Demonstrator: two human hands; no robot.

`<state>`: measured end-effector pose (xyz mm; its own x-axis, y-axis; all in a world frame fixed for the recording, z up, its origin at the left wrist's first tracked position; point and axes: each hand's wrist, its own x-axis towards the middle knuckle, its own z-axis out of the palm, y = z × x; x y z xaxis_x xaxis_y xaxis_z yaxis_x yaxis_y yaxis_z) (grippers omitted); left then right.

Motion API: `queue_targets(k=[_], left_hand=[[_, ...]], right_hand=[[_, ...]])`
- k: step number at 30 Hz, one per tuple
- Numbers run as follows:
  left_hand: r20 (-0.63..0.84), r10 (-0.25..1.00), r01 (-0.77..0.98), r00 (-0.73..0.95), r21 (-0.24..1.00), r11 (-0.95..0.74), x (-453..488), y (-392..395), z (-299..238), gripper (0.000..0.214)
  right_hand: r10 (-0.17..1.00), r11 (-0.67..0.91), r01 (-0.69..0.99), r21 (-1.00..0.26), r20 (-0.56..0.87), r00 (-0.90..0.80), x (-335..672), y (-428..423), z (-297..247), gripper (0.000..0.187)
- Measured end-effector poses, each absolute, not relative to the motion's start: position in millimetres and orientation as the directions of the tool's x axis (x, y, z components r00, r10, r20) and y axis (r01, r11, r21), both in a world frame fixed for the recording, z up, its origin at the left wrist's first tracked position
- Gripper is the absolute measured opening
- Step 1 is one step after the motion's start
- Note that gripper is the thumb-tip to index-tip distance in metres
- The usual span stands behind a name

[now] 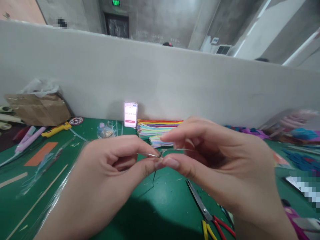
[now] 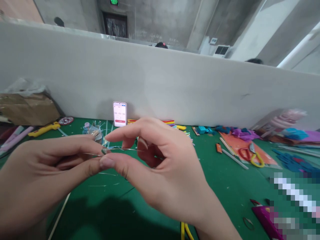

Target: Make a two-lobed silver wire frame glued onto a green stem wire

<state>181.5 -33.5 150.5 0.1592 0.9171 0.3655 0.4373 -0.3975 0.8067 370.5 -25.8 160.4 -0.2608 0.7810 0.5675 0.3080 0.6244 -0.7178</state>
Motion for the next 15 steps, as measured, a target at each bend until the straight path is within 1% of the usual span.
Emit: queue_targets(k=[3,8,13,15], left_hand=[[0.354,0.922,0.439,0.157,0.811,-0.386,181.5,-32.9,150.4,0.016],[0.348,0.918,0.344,0.19,0.852,-0.394,182.4,-32.4,151.9,0.016],[0.294,0.932,0.356,0.212,0.865,-0.354,182.8,-34.2,152.7,0.018],[0.314,0.932,0.379,0.183,0.852,-0.361,183.3,-33.8,152.5,0.019]], right_hand=[[0.785,0.619,0.297,-0.728,0.557,-0.27,368.7,-25.1,160.2,0.01],[0.757,0.653,0.312,-0.69,0.585,-0.291,367.5,-25.6,166.0,0.002],[0.721,0.693,0.388,-0.608,0.578,-0.382,368.8,-26.3,181.8,0.007],[0.719,0.695,0.424,-0.581,0.554,-0.419,368.7,-27.6,188.0,0.007]])
